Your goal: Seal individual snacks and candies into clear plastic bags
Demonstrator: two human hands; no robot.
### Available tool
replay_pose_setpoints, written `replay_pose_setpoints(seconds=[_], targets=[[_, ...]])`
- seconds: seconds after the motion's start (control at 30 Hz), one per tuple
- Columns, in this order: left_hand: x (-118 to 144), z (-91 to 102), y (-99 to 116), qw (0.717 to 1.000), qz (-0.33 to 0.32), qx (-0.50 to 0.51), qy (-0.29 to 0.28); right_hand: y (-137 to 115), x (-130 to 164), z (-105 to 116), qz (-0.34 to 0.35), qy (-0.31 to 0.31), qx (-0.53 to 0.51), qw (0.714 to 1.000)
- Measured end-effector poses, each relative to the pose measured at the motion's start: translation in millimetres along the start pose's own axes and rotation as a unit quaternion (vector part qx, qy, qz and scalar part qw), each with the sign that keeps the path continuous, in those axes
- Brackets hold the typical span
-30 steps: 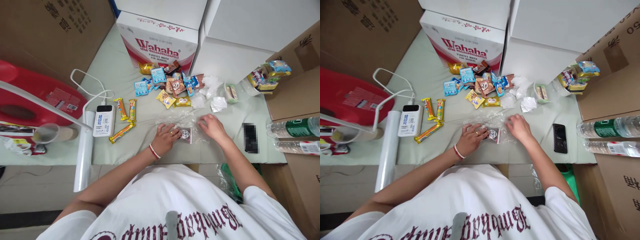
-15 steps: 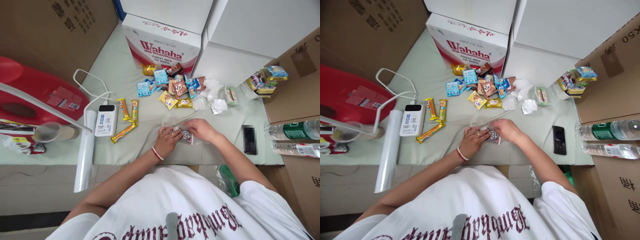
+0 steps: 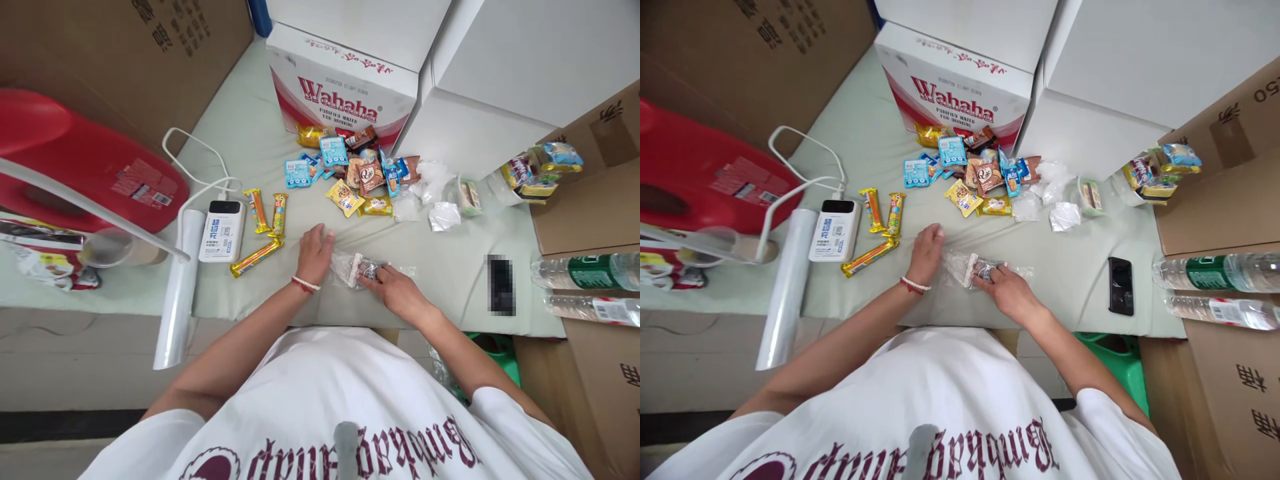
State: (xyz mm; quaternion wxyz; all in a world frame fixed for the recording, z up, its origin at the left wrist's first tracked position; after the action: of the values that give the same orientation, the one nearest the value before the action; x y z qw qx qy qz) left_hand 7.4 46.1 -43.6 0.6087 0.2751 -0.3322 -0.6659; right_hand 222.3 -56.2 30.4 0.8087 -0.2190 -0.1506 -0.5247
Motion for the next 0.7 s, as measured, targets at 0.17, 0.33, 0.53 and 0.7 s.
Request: replay_pose_setpoints(seconds=[0.17, 0.33, 0.53, 0.7], targets=[[25.3, 21.9, 19.9, 0.978, -0.072, -0.123, -0.149, 14.4, -2.0, -12.7, 0.016, 0.047, -0.075, 0.996], [42.1, 25.6, 42.3, 0.967, 0.026, 0.105, -0.231, 20.6, -6.3, -27.1, 0.066, 0.129, -0.142, 0.979], [45.2, -21.5, 78.5, 0.96, -0.071, 0.079, -0.259, 22.2, 11.3, -27.6, 0.105, 0.172, -0.222, 0.954], [51.9, -34.7, 81.7, 0.956, -0.124, -0.128, -0.235, 41.7, 28.1, -49.3, -0.082, 0.28, -0.327, 0.899]])
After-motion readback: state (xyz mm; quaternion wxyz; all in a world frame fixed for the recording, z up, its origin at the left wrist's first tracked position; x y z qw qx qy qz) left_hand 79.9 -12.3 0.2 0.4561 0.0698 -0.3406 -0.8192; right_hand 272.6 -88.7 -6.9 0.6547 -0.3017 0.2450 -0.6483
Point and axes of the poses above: each hand's wrist, its own x-axis away from the middle knuckle, its own z-axis out of the back of the hand, y = z × x, the point moved 1 cm from there along -x, towards the middle knuckle, and after that the axes turned 3 degrees about -y, right-handed, at the moved point
